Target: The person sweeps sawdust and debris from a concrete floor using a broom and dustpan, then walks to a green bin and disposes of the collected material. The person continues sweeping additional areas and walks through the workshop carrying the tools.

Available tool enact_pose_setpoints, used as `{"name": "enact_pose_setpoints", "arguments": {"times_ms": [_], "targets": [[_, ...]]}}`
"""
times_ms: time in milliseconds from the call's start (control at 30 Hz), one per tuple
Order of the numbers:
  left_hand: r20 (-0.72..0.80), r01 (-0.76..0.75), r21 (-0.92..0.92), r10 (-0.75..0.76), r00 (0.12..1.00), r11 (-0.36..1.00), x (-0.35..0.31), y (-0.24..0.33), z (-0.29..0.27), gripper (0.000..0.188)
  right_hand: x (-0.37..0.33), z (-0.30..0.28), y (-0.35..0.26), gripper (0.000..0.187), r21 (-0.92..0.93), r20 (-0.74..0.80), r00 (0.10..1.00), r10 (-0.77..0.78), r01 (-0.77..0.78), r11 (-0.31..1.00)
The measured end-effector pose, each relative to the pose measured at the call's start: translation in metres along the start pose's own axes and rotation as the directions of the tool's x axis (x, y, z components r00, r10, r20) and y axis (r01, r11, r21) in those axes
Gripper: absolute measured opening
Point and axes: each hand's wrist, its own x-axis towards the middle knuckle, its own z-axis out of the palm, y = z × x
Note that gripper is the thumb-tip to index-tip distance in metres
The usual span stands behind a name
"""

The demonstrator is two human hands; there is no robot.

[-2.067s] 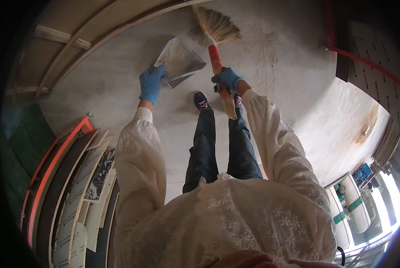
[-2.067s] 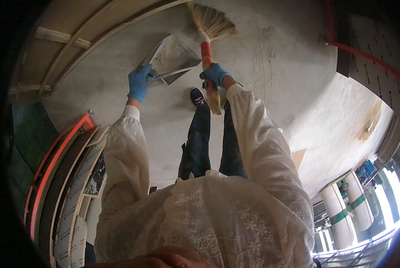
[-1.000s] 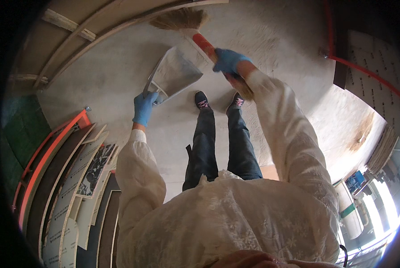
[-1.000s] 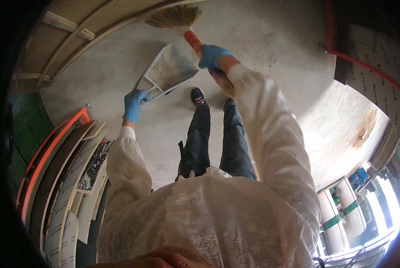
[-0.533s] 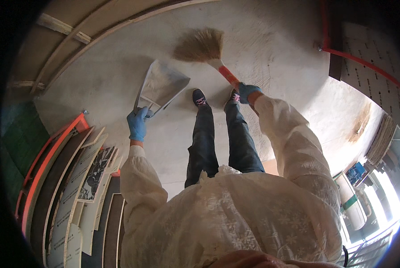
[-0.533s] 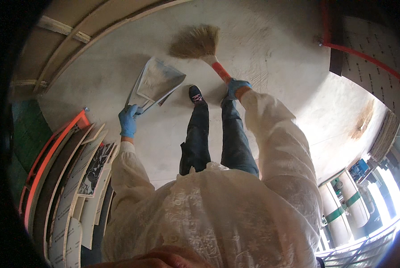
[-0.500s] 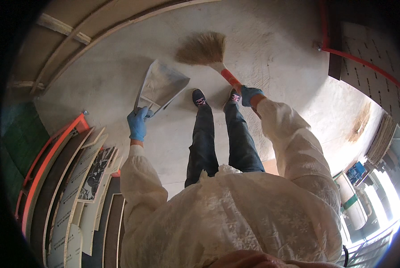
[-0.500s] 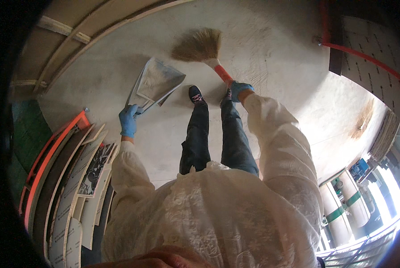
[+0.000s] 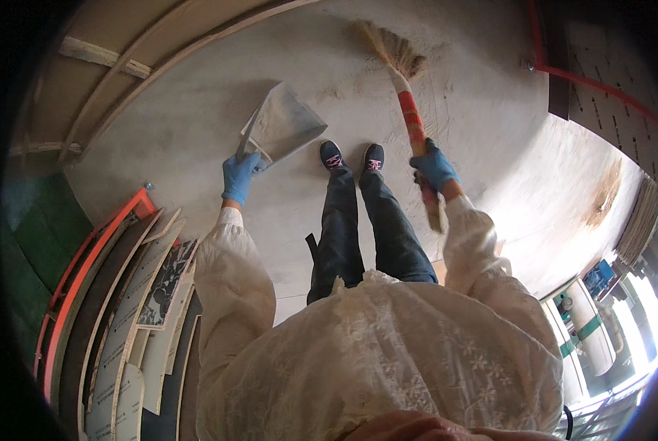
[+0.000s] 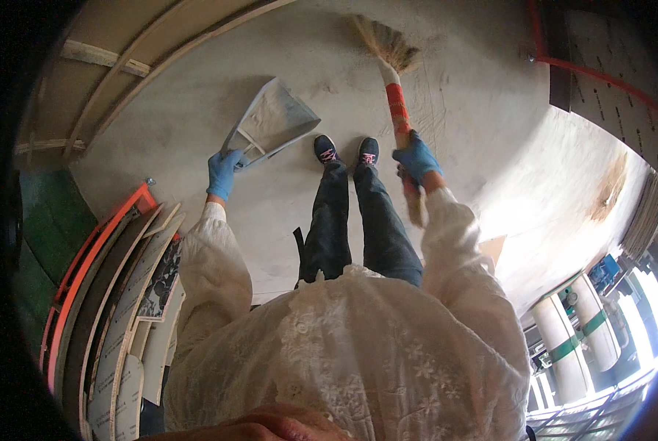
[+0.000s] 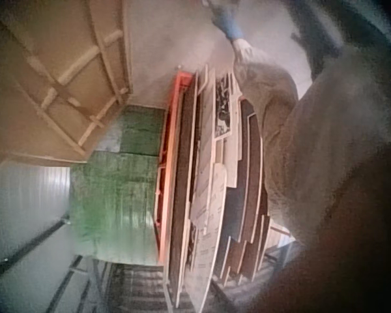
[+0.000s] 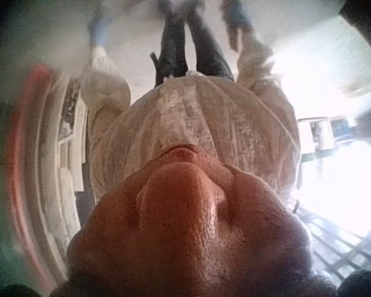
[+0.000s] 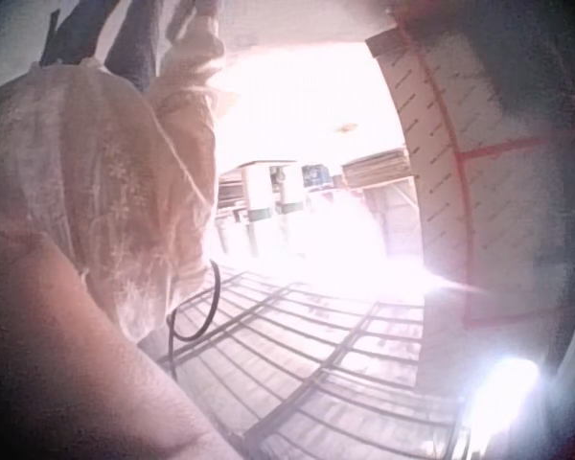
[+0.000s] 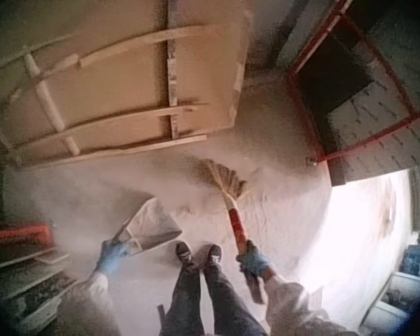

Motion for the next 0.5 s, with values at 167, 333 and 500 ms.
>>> {"name": "enact_pose_setpoints", "arguments": {"times_ms": [167,333,500], "targets": [[-0.023,0.004,0.056,-0.003,1.0,0.998,0.01,0.005,0.002,0.02,0.07,0.087,0.003,0.036,0.164,0.092,0.995,-0.04,0.025,0.986],[-0.016,0.03,0.044,-0.03,0.999,0.999,0.007,0.007,0.004,0.02,0.029,0.15,-0.019,0.047,-0.111,0.309,0.948,-0.083,0.123,0.986],[-0.03,0.018,0.033,-0.017,0.999,0.999,0.003,0.005,0.003,0.019,-0.033,0.136,-0.052,0.041,0.432,0.532,0.839,-0.113,-0.155,0.888]]}}
